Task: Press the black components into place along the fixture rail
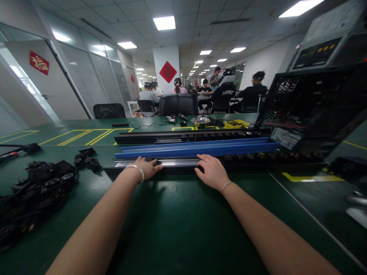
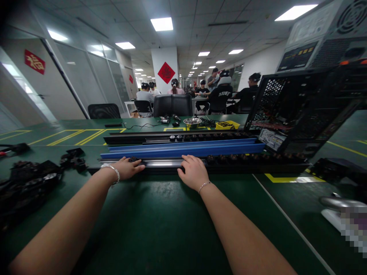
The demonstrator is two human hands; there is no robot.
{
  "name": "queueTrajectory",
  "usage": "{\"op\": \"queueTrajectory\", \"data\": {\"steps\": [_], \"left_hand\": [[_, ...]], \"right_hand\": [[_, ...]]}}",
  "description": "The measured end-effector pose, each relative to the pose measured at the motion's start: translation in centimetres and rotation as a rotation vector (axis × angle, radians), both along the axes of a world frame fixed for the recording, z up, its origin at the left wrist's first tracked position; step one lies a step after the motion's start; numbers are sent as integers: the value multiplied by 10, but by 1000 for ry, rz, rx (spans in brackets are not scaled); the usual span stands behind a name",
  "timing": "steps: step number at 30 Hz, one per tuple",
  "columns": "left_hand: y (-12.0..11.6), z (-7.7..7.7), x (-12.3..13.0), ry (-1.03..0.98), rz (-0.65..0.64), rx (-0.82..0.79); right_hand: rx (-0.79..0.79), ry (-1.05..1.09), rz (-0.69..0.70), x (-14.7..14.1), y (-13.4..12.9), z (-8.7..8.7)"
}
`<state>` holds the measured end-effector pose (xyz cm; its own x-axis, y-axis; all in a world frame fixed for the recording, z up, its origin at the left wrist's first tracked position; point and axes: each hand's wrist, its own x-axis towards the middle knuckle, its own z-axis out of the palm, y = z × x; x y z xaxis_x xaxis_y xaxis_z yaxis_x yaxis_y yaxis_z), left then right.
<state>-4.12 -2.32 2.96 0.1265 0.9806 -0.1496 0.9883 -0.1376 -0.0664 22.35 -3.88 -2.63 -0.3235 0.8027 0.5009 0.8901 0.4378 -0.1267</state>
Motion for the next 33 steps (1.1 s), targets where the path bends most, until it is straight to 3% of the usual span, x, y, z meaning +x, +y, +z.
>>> {"op": "queueTrajectory", "data": {"steps": [9, 33], "left_hand": [[1, 11, 2, 69, 74, -142], [7, 14, -20, 28, 158, -126]], "right_hand": [[-13, -10, -11, 0, 0, 0], [-13, -25, -18, -1, -2, 2]]}}
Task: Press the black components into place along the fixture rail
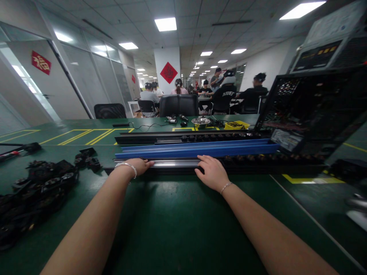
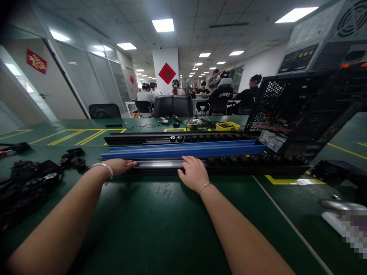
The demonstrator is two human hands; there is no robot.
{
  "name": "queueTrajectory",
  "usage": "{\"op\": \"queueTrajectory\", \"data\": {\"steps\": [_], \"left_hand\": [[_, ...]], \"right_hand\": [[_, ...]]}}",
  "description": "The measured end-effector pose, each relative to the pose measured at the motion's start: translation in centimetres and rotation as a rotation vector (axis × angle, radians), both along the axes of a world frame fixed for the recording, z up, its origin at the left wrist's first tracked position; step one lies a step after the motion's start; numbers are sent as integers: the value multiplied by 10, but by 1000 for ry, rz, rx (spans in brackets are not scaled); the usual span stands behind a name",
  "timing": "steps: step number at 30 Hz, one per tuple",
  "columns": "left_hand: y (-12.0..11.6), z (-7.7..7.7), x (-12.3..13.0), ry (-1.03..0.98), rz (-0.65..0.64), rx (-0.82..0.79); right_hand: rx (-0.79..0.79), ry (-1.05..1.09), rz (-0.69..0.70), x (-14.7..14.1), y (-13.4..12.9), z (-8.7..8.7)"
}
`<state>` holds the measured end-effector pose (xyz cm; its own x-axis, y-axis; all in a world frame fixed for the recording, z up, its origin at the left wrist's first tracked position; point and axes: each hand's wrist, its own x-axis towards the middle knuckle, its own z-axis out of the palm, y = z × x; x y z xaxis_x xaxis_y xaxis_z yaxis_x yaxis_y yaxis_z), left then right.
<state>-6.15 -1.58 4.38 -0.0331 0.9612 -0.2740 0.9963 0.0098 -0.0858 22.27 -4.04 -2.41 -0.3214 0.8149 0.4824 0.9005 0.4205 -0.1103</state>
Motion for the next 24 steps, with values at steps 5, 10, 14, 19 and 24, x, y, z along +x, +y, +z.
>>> {"op": "queueTrajectory", "data": {"steps": [5, 10, 14, 19, 24], "left_hand": [[0, 2, -4, 12, 19, -12], [3, 0, -17, -14, 62, 47], [6, -1, -27, -18, 80, 55], [4, 2, -29, -1, 130, 23], [6, 1, -35, 10, 169, 12]], "right_hand": [[-6, 7, 8, 1, 1, 0], [-8, 8, 8, 1, 0, 0], [4, 8, 4, 1, 0, 0], [14, 4, 1, 0, 0, 0], [1, -1, -4, 0, 0, 1]]}}
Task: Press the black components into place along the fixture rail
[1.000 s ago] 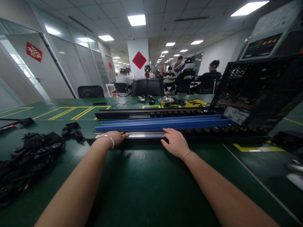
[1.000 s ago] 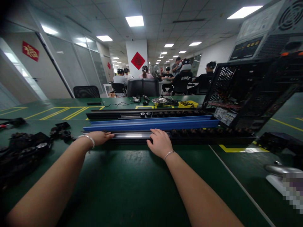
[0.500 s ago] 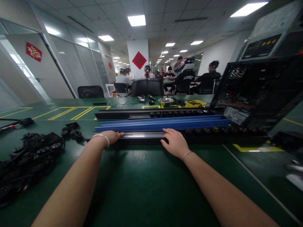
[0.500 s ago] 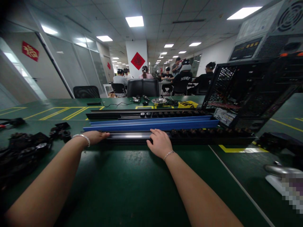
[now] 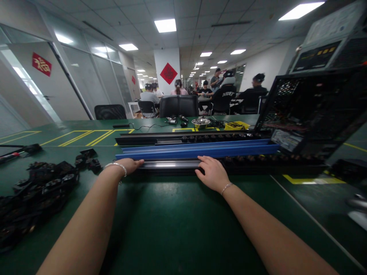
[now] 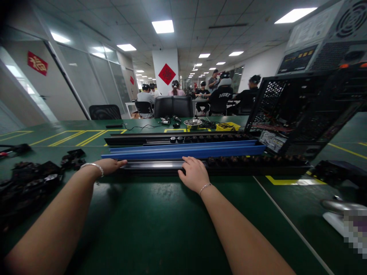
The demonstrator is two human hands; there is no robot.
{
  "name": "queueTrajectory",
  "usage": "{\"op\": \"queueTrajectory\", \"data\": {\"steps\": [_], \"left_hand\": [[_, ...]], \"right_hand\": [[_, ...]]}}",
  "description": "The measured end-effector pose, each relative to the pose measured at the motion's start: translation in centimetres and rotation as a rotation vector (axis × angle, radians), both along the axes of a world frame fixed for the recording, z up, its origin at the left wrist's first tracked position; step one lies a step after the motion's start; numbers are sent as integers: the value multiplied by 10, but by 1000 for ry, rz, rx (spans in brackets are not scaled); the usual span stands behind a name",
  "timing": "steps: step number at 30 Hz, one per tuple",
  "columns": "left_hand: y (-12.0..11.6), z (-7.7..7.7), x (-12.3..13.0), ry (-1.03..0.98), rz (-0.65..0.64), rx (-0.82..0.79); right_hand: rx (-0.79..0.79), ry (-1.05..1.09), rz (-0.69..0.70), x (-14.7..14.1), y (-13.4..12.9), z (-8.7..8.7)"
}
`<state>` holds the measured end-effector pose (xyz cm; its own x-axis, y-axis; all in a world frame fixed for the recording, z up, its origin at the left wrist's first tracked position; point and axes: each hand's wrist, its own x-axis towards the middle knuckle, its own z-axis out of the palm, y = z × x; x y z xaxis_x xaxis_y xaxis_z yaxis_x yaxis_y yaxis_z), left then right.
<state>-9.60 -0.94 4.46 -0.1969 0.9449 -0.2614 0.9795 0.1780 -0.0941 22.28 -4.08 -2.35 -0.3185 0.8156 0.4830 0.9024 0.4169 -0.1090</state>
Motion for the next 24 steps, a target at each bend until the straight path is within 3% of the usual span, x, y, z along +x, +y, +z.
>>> {"op": "queueTrajectory", "data": {"steps": [15, 24], "left_hand": [[10, -7, -23, -76, 51, 14], [20, -20, -40, -138, 126, 117]], "right_hand": [[7, -1, 1, 0, 1, -1], [-1, 5, 1, 1, 1, -1]]}}
